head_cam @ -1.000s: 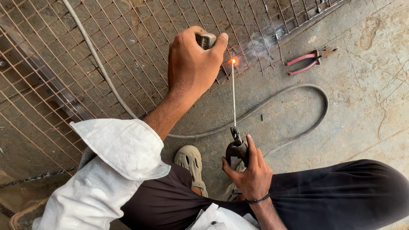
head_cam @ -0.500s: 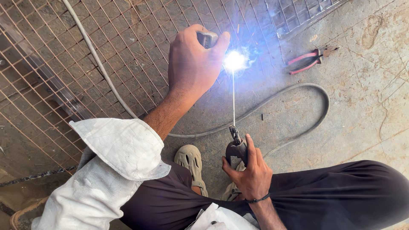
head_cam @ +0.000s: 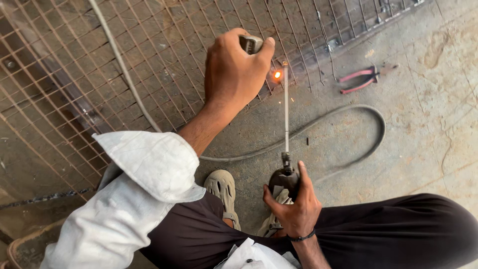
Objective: The person welds a metal mesh to a metal frame using a welding torch and a grounding clamp. They then use a hammer to tap the welded joints.
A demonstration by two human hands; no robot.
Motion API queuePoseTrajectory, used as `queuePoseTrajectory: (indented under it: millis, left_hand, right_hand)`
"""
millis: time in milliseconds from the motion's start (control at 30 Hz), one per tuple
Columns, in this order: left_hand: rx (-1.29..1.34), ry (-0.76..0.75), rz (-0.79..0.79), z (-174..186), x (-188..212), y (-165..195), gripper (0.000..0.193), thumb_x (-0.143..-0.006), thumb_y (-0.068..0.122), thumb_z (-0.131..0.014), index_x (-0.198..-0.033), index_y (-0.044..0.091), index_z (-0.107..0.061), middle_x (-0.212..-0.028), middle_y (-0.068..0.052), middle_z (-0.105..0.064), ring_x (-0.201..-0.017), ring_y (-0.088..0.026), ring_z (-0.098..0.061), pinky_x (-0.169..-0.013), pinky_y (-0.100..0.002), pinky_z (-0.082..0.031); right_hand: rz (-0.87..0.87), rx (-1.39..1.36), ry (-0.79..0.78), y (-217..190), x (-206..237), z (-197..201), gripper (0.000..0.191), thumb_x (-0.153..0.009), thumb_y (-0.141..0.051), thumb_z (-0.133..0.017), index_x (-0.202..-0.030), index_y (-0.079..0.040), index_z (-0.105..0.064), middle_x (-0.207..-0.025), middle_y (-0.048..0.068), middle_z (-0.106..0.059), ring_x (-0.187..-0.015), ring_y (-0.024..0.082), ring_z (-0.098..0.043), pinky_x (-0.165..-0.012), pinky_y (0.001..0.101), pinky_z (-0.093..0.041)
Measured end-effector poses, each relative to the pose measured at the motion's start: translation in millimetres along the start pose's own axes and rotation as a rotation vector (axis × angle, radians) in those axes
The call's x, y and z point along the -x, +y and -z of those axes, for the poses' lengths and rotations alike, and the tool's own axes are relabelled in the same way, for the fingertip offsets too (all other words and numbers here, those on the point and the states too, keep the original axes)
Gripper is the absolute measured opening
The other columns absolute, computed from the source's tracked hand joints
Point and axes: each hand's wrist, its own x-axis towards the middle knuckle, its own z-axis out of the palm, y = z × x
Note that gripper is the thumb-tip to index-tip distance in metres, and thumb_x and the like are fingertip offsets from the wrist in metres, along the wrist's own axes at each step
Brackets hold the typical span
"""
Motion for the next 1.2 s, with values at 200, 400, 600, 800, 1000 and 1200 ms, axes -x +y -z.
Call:
queuePoseTrajectory:
  millis: [200, 400, 600, 800, 1000, 1200]
  left_hand:
    - [-0.099, 0.105, 0.082, 16, -4, 5, 0.033, -0.087, 0.042, -0.073, -0.073, 0.012, -0.066, -0.066, -0.002, -0.07, -0.055, -0.014, -0.067, -0.052, -0.036, -0.052]
    - [0.202, -0.025, 0.379, 46, 20, -5, 0.045, -0.085, 0.049, -0.075, -0.096, 0.008, -0.061, -0.084, -0.008, -0.077, -0.059, -0.017, -0.07, -0.052, -0.032, -0.059]
    - [-0.076, 0.041, 0.2, 69, 67, -17, 0.042, -0.08, 0.034, -0.085, -0.105, 0.004, -0.069, -0.091, -0.014, -0.077, -0.074, -0.021, -0.074, -0.062, -0.035, -0.058]
    - [-0.317, 0.04, 0.058, 98, 102, -30, 0.035, -0.086, 0.02, -0.078, -0.106, -0.002, -0.059, -0.082, -0.017, -0.074, -0.075, -0.026, -0.076, -0.065, -0.039, -0.059]
    - [-0.323, 0.047, 0.029, 101, 104, -45, 0.026, -0.091, 0.017, -0.072, -0.101, -0.002, -0.057, -0.078, -0.015, -0.072, -0.067, -0.025, -0.076, -0.058, -0.039, -0.061]
    - [-0.382, 0.091, -0.036, 85, 92, -56, 0.026, -0.09, 0.018, -0.074, -0.098, -0.001, -0.059, -0.075, -0.015, -0.068, -0.064, -0.024, -0.071, -0.052, -0.04, -0.059]
  right_hand:
    - [-0.165, -0.127, 0.051, 2, 3, 2, 0.094, -0.074, -0.039, -0.089, -0.142, -0.001, -0.036, -0.087, 0.008, -0.065, -0.067, 0.017, -0.069, -0.054, 0.03, -0.059]
    - [-0.242, -0.337, 0.032, -6, -11, 25, 0.089, -0.077, -0.033, -0.083, -0.151, -0.006, -0.04, -0.082, 0.002, -0.064, -0.069, 0.012, -0.066, -0.062, 0.0285, -0.058]
    - [-0.208, -0.358, 0.004, -11, -25, 41, 0.09, -0.077, -0.033, -0.085, -0.151, -0.006, -0.041, -0.078, 0.003, -0.06, -0.064, 0.012, -0.058, -0.06, 0.0288, -0.053]
    - [-0.143, -0.354, -0.09, 0, -20, 39, 0.089, -0.078, -0.034, -0.087, -0.151, -0.007, -0.042, -0.08, 0.002, -0.062, -0.067, 0.011, -0.059, -0.06, 0.0288, -0.054]
    - [-0.071, -0.344, -0.164, 0, -16, 35, 0.092, -0.076, -0.033, -0.086, -0.151, -0.006, -0.039, -0.083, 0.004, -0.062, -0.067, 0.011, -0.06, -0.06, 0.0286, -0.056]
    - [-0.082, -0.324, -0.201, -1, -23, 35, 0.092, -0.075, -0.031, -0.087, -0.151, -0.007, -0.041, -0.084, 0.005, -0.064, -0.066, 0.013, -0.059, -0.06, 0.0297, -0.055]
